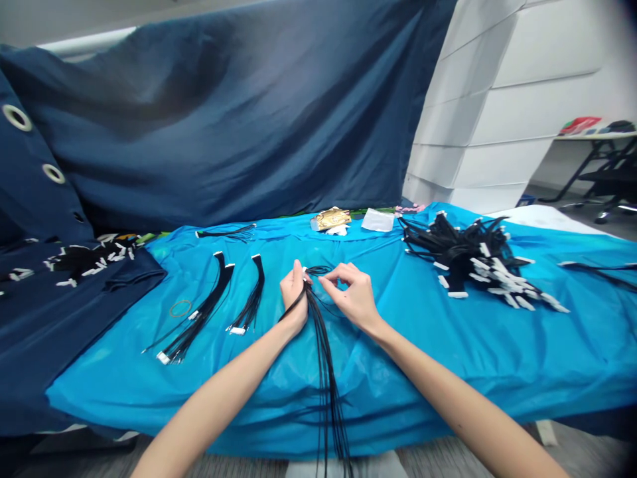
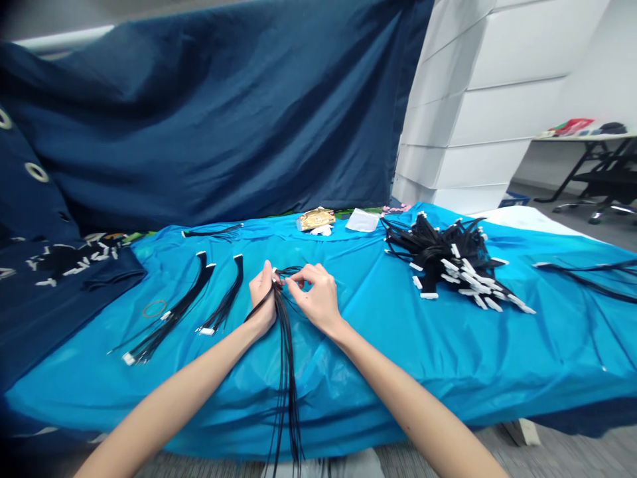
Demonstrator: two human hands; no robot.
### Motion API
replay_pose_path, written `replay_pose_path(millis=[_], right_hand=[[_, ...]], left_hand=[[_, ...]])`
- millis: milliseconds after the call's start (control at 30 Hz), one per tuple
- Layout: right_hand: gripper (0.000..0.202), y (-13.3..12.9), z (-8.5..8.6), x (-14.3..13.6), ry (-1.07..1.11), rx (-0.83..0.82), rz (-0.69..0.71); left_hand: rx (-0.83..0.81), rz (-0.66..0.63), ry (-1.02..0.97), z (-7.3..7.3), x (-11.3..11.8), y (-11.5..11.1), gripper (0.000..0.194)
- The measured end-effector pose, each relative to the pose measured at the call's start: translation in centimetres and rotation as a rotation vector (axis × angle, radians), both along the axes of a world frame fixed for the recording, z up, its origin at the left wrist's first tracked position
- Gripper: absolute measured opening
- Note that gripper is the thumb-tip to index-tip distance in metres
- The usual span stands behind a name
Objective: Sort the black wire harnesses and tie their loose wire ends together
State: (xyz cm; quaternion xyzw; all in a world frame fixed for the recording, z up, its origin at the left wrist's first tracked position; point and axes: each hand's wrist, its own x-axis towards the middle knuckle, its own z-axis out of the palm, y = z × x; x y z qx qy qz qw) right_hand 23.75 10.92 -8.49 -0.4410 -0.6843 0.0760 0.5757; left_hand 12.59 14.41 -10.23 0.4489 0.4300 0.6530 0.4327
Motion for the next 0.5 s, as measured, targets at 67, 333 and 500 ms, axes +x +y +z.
replay_pose_path(millis=[67,333,500], right_hand=[[0.019,0.1,-0.1,0.0,-0.018,0.005,-0.014],[0.019,-0.1,-1.0,0.2,-0.448,0.434,-0.191],[0.023,0.1,-1.4,0.3,-0.728,0.697,-0.019]], left_hand=[[-0.019,-0.004,-0.015,0.2,0.1,0.0,0.045],[-0.129,-0.121,-0.242,0.8,-0.1,0.3,0.042],[-0.242,-0.189,-0.388,1.1,-0.9,0.9,0.041]])
